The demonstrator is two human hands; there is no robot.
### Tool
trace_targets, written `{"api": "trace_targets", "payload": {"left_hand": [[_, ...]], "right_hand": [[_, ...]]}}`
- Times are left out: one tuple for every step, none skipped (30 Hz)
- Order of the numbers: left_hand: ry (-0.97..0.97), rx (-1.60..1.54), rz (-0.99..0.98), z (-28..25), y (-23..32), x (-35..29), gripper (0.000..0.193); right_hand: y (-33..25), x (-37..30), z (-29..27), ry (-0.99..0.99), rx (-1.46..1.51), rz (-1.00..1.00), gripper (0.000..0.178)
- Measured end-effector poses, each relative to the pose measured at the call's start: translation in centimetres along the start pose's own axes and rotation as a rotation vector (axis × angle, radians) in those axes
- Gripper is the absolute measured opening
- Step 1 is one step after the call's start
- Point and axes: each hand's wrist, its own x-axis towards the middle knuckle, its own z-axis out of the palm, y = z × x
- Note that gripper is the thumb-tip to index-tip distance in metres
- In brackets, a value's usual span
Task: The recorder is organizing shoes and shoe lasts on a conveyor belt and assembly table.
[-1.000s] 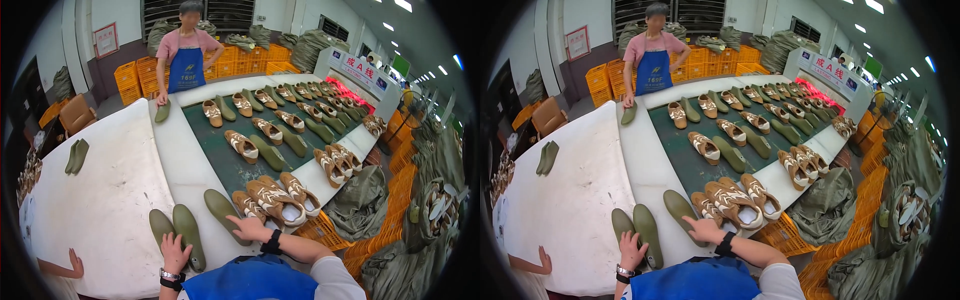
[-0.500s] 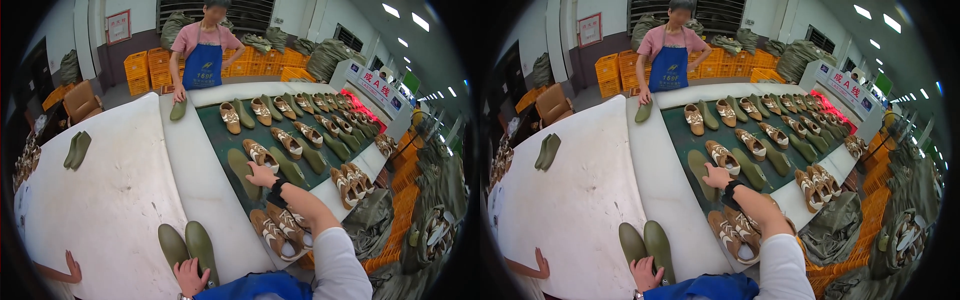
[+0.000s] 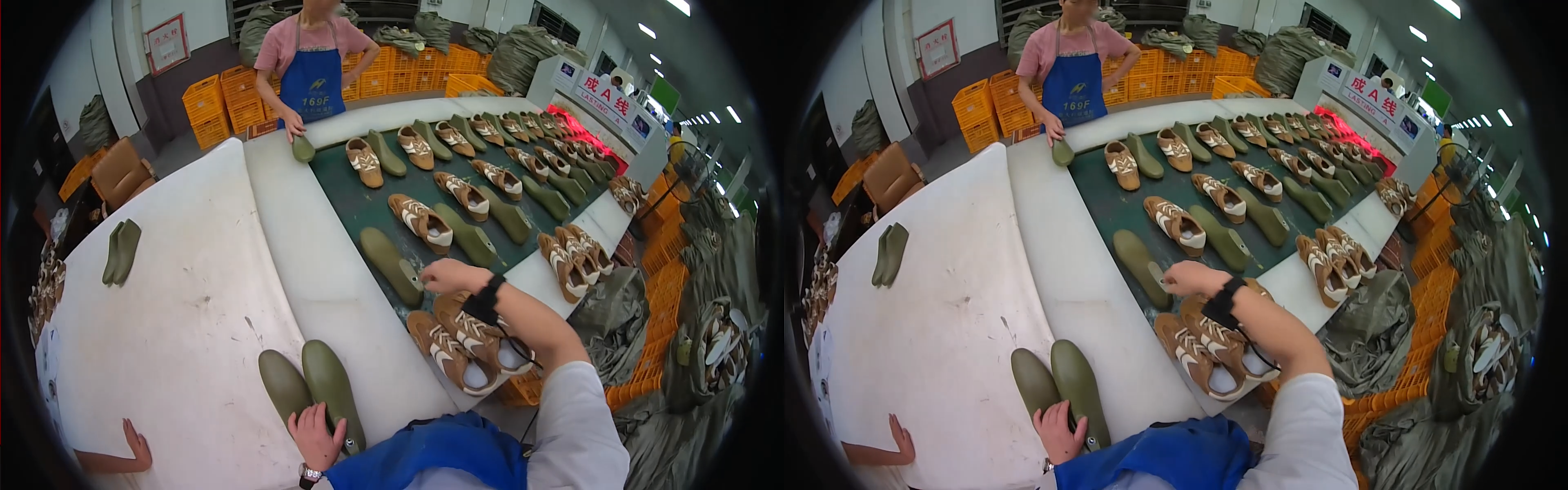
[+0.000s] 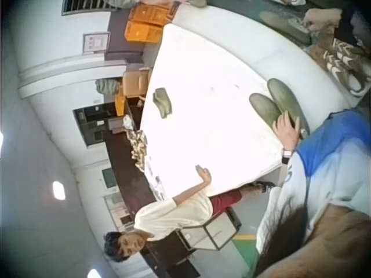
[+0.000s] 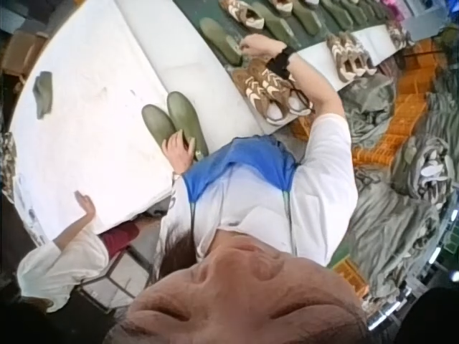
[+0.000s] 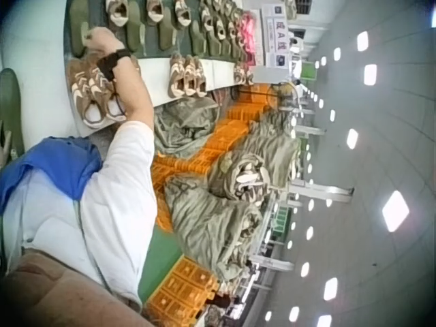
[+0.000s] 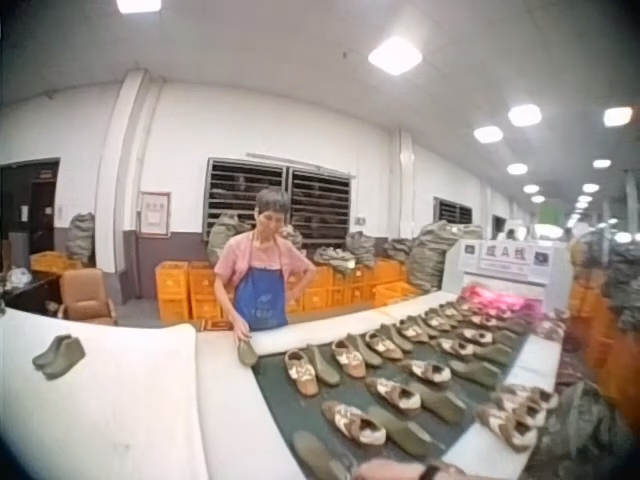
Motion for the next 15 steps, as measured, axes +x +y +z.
{"api": "trace_targets", "payload": {"left_hand": [[0.009,0.006,0.012,0.2,0.0,0.2,0.049],[0.019,0.004,0.016,0.3,0.1,0.2,0.049],[0.012,-0.001,0.023,0.3,0.1,0.1,0.049],[0.02,-0.002,0.031,0.4,0.0,0.1,0.049],[0.034,0.014,0.018,0.2,-0.3,-0.1,0.049],[0.04,0.029,0.0,0.0,-0.5,-0.5,0.049],[0.049,0.03,-0.015,-0.4,-0.6,-0.9,0.047],[0.067,0.045,-0.045,-1.0,-0.9,-1.4,0.045],[0.06,0.012,-0.064,-1.5,-0.5,-1.3,0.042],[0.064,-0.005,-0.04,-1.0,-0.3,-1.0,0.04],[0.047,-0.04,-0.031,-0.1,-0.2,-0.6,0.04],[0.099,-0.042,0.021,0.0,0.4,-0.5,0.04],[0.083,-0.019,0.026,0.2,0.4,-0.4,0.04],[0.064,-0.048,0.039,0.8,1.2,0.3,0.041],[0.051,-0.052,0.025,0.6,1.0,-0.1,0.042]], "right_hand": [[-0.8,-3.2,-0.7,-0.024,0.083,-0.088,0.023],[-2.4,-6.3,-1.2,-0.211,0.117,0.019,0.023],[-3.5,-9.6,-1.1,-0.273,0.218,0.01,0.024],[-4.1,-12.7,0.0,-0.221,0.063,0.056,0.028],[-5.6,-14.7,0.5,-0.133,-0.062,0.146,0.034],[-6.1,-16.7,1.7,0.097,-0.17,0.194,0.041],[-6.2,-18.8,2.7,0.308,-0.278,0.197,0.047],[-6.9,-20.1,3.8,0.334,-0.307,0.294,0.061],[-5.7,-21.4,5.3,0.305,-0.243,0.297,0.077],[-4.4,-22.4,6.3,0.233,-0.085,0.36,0.086],[-3.7,-23.4,6.8,0.293,-0.14,0.294,0.085],[-4.3,-24.3,6.2,0.216,-0.093,0.372,0.082],[-3.6,-24.5,6.1,0.36,0.027,0.195,0.071],[0.1,-26.0,8.4,0.625,-0.025,0.259,0.057],[-0.9,-25.0,7.0,0.614,0.235,0.493,0.052]]}}
